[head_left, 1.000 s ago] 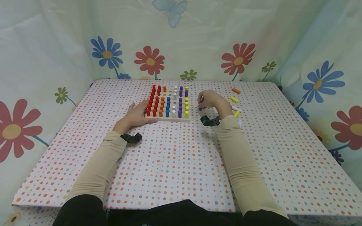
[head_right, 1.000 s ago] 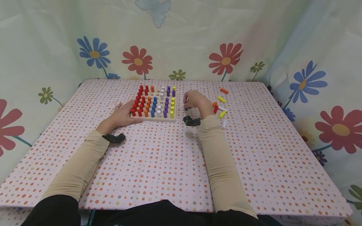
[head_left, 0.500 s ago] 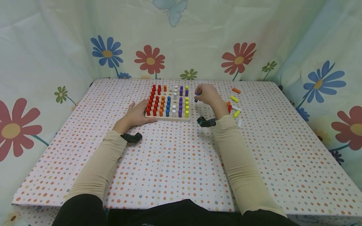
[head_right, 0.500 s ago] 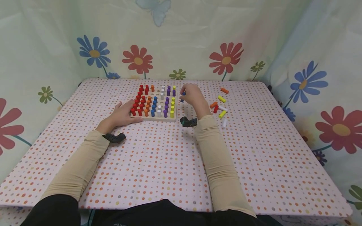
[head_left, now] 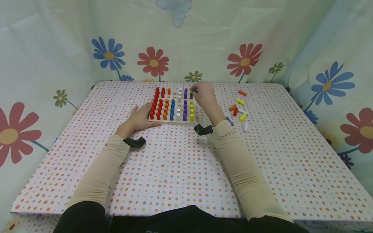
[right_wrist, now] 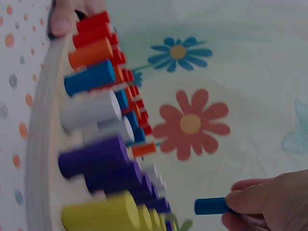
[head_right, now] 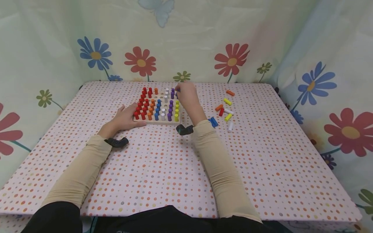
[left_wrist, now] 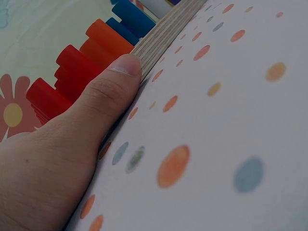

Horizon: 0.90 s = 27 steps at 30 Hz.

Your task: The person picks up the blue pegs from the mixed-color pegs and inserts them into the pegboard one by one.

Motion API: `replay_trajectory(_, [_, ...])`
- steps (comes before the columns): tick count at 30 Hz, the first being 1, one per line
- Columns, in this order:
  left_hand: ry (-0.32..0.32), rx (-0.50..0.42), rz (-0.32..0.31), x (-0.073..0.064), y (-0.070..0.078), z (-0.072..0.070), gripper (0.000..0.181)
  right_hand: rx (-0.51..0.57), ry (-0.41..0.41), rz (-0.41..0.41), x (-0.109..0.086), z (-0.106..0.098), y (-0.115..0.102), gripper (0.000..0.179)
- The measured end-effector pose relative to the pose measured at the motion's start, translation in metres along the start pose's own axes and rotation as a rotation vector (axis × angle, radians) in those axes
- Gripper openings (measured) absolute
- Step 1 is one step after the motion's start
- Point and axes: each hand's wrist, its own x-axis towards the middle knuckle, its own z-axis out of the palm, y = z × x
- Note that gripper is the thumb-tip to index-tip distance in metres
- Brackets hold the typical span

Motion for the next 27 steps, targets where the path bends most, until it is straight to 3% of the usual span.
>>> replay_trajectory(3, [-0.005, 0.006, -0.011, -0.001, -0.001, 0.000, 0.125, 0.021, 0.035, -0.037, -0.005, 0.005, -0.020, 0.018])
replay_trajectory(9, [-0.004, 0.016, -0.011, -0.001, -0.001, 0.001, 0.125, 0.074, 0.012, -0.106, -0.012, 0.014, -0.048, 0.021])
replay_trajectory(27, [0.014, -0.001, -0.005, 0.002, -0.001, 0.002, 0.127, 0.054, 0.038, -0.124, -0.002, 0.029, -0.039, 0.021])
